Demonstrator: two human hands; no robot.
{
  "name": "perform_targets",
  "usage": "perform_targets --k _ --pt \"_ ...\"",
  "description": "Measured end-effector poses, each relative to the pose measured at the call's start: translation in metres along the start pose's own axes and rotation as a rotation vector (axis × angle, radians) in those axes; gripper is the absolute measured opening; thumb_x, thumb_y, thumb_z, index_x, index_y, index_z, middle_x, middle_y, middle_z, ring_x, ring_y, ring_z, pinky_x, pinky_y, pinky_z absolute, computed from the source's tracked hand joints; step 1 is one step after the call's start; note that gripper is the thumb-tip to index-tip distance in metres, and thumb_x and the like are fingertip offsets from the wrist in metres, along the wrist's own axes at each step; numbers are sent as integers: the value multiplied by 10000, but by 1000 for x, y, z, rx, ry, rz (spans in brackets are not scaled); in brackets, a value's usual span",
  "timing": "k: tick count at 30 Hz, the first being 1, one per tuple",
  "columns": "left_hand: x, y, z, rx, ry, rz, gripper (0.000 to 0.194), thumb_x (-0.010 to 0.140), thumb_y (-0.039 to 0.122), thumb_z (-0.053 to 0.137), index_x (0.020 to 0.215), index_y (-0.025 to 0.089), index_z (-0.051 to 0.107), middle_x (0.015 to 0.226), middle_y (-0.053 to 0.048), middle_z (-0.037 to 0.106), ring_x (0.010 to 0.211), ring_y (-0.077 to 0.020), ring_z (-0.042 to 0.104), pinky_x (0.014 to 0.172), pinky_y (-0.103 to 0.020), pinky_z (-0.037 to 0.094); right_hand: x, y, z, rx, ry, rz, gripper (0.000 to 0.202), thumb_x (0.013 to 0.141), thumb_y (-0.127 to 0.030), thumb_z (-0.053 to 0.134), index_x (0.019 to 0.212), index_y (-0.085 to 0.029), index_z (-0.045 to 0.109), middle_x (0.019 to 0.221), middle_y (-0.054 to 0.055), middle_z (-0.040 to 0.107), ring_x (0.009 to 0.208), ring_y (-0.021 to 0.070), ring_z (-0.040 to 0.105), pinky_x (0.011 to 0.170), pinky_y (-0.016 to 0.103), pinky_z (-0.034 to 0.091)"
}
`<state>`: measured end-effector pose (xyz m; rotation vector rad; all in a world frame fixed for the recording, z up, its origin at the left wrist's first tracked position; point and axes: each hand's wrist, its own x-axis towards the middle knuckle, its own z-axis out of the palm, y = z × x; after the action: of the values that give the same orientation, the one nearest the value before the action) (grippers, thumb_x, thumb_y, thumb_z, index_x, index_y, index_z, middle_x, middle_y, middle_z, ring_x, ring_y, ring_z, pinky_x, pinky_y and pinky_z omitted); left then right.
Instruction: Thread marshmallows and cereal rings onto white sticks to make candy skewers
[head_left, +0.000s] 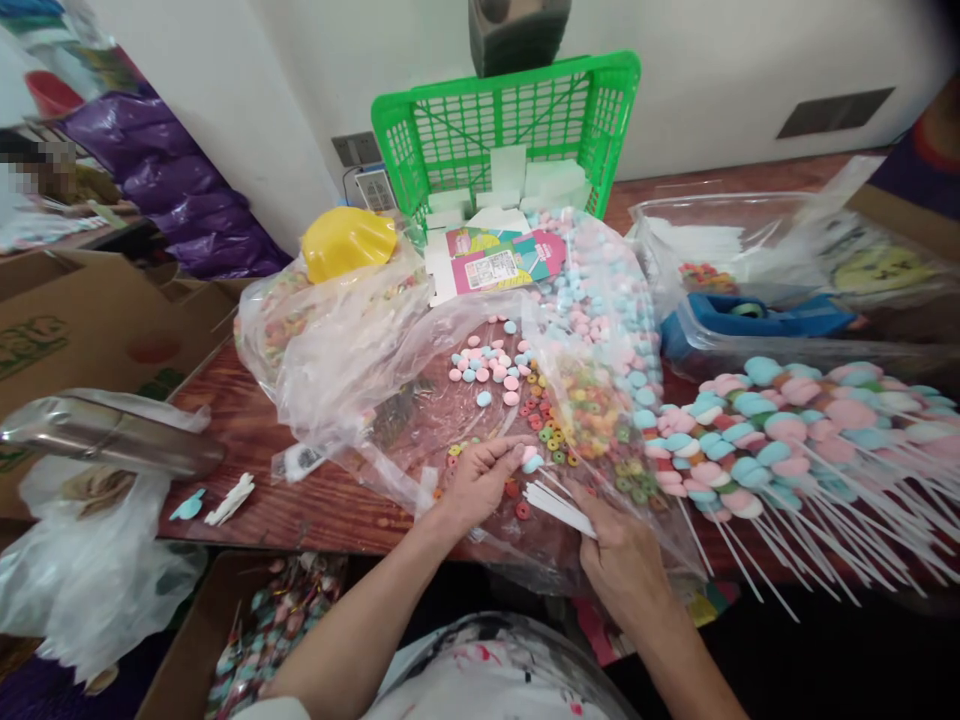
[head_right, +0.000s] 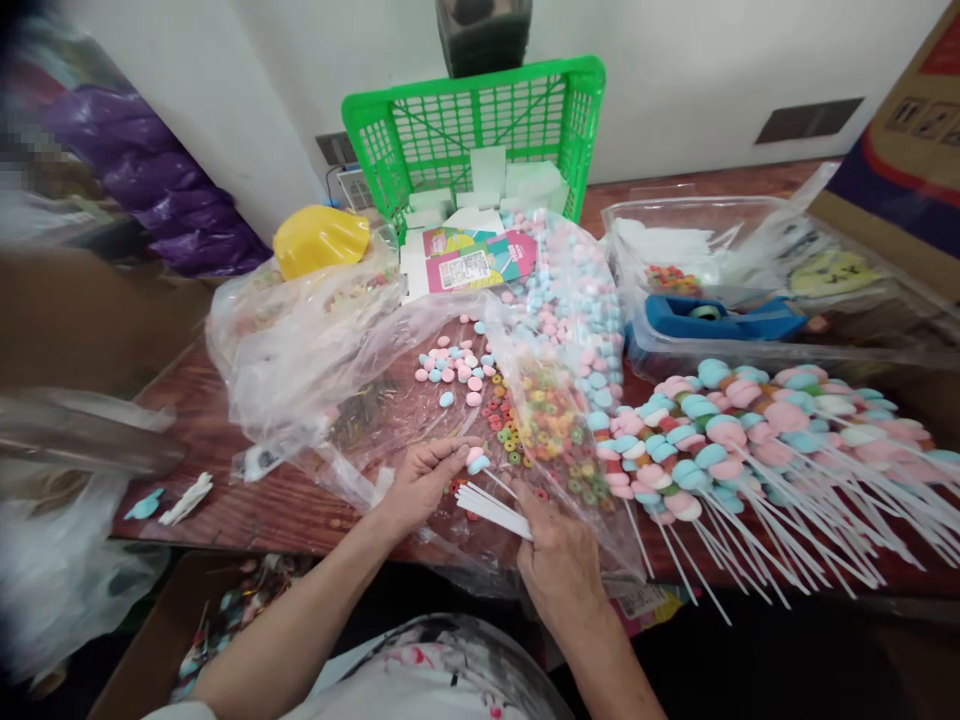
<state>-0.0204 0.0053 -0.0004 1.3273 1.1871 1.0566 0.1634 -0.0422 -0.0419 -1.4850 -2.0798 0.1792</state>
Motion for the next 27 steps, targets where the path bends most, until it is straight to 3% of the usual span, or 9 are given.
perform_targets --k 5,8,11,16,19,21,24,27 --pt "-10 -13 2 371 104 384 279 874 266 568 1118 188 678 1065 -91 722 962 -201 672 888 -351 521 -4 -7 -1 -46 -29 69 578 706 -25 388 1209 -150 642 893 93 754 689 230 712 658 334 581" --pt "-11 -19 6 460 147 543 279 870 199 561 1131 170 656 1045 -118 720 958 -206 679 860 -347 542 -7 -15 1 24 -70 52 644 692 -10 379 1285 -153 585 869 92 755 633 224 704 605 325 579" --pt "-13 -19 17 491 157 540 259 894 201 524 1119 179 651 1014 -114 719 931 -201 682 825 -336 553 -8 -21 7 128 -38 21 651 700 -2 371 1314 -121 551 938 113 748 712 214 715 685 321 584" --pt "-10 -10 29 401 -100 375 299 932 236 448 1158 201 640 957 -72 714 820 -178 662 779 -317 534 -4 -8 7 128 92 68 500 717 -38 373 1099 -87 691 832 129 753 646 224 710 624 324 583" --pt "13 -8 22 422 -34 300 361 948 227 396 1263 214 572 852 -42 695 754 -161 626 736 -301 511 -1 9 -6 96 125 139 472 724 -68 377 1051 -118 715 820 111 755 688 227 715 657 326 575" --pt "35 -6 14 642 -60 379 338 910 171 440 1192 195 625 873 -64 673 840 -188 594 807 -338 481 0 19 -14 95 142 189 447 742 -102 390 1040 -140 721 785 91 755 674 218 711 634 304 563" --pt "61 -6 7 1017 -238 512 272 824 94 508 984 178 711 921 -106 631 924 -237 528 832 -380 447 -2 27 -18 107 158 247 411 774 -157 406 1034 -137 724 749 90 750 616 213 692 585 292 542" --pt "68 -9 6 1088 -282 563 209 824 121 525 921 158 706 930 -124 623 942 -251 511 830 -391 445 -3 30 -18 128 126 267 403 783 -159 410 1036 -149 724 762 92 751 623 209 689 603 286 543"
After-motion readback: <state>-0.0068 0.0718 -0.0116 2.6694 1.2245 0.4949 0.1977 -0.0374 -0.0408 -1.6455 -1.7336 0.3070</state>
